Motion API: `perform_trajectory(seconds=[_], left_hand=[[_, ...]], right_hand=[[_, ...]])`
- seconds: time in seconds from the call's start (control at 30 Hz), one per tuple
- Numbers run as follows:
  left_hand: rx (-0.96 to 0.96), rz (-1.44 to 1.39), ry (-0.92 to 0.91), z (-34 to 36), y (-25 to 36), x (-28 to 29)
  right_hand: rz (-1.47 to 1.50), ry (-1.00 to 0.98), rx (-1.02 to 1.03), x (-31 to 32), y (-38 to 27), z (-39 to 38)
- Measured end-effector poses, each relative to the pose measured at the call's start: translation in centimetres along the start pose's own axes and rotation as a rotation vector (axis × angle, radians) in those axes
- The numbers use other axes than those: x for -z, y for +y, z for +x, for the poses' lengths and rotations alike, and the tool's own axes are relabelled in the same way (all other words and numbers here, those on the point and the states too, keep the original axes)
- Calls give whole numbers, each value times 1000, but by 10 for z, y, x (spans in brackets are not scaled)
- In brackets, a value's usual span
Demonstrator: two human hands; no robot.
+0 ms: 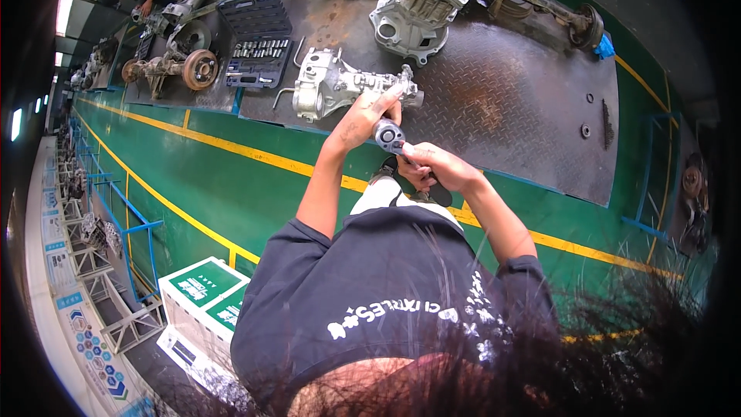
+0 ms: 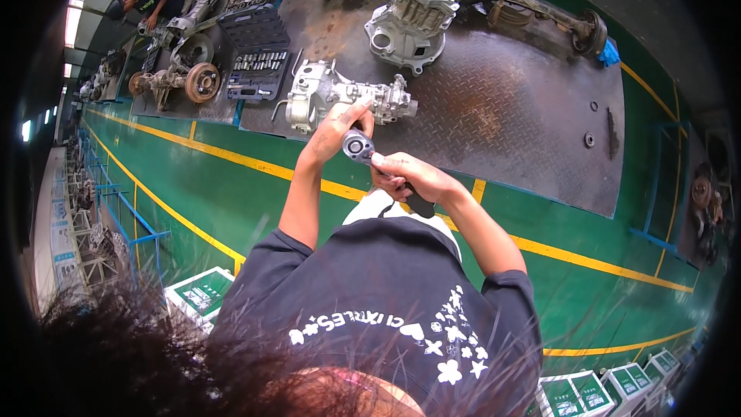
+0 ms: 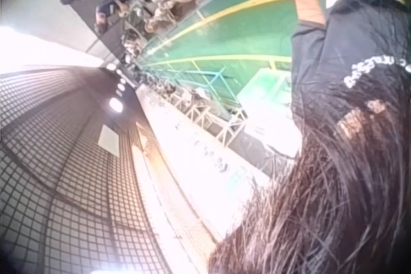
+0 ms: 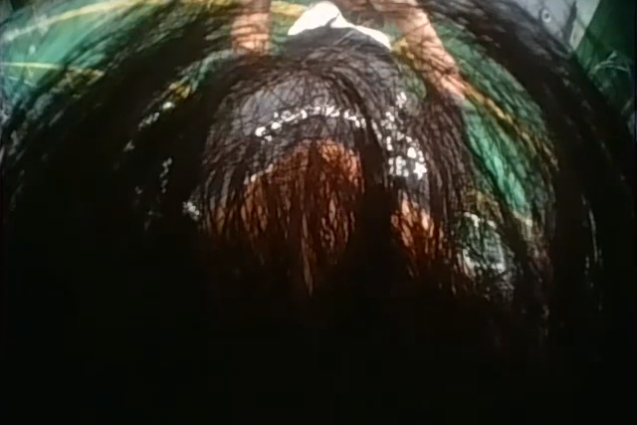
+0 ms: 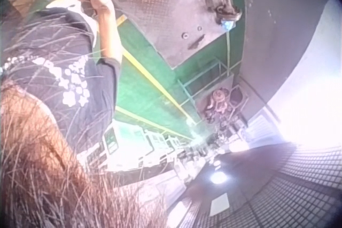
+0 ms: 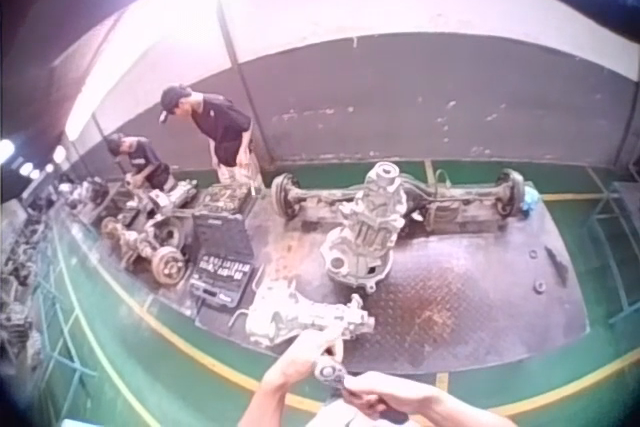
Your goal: The person assembles parts of an automotive transmission, using a socket wrench to tighten bolts on the housing and various components on a workbench.
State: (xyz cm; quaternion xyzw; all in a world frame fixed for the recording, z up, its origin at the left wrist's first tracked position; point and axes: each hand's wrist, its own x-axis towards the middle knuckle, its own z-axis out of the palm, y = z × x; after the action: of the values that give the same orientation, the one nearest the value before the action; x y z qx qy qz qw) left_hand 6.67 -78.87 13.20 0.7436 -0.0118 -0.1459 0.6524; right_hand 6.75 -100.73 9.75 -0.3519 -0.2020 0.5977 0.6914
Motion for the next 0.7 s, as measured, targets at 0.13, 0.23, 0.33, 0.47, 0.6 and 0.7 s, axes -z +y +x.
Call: perform_trajectory(seconds=[0.13, 0.23, 0.33, 0.47, 0.6, 0.7], left_hand=[[-78, -77, 47, 3, 0, -6], [-87, -74, 112, 7, 0, -17], [-137, -169, 105, 12, -17, -31], [-205, -147, 123, 16, -30, -38], [-61, -264, 100, 15, -31, -38], [193, -292, 34, 19, -44, -33]], right_hand=[[27, 146, 0, -11, 9, -3], [32, 283, 38, -13, 19, 0], [-5, 414, 92, -12, 24, 3], [47, 453, 100, -9, 22, -2], [218, 269, 82, 0, 25, -9], [433, 61, 76, 7, 25, -16]])
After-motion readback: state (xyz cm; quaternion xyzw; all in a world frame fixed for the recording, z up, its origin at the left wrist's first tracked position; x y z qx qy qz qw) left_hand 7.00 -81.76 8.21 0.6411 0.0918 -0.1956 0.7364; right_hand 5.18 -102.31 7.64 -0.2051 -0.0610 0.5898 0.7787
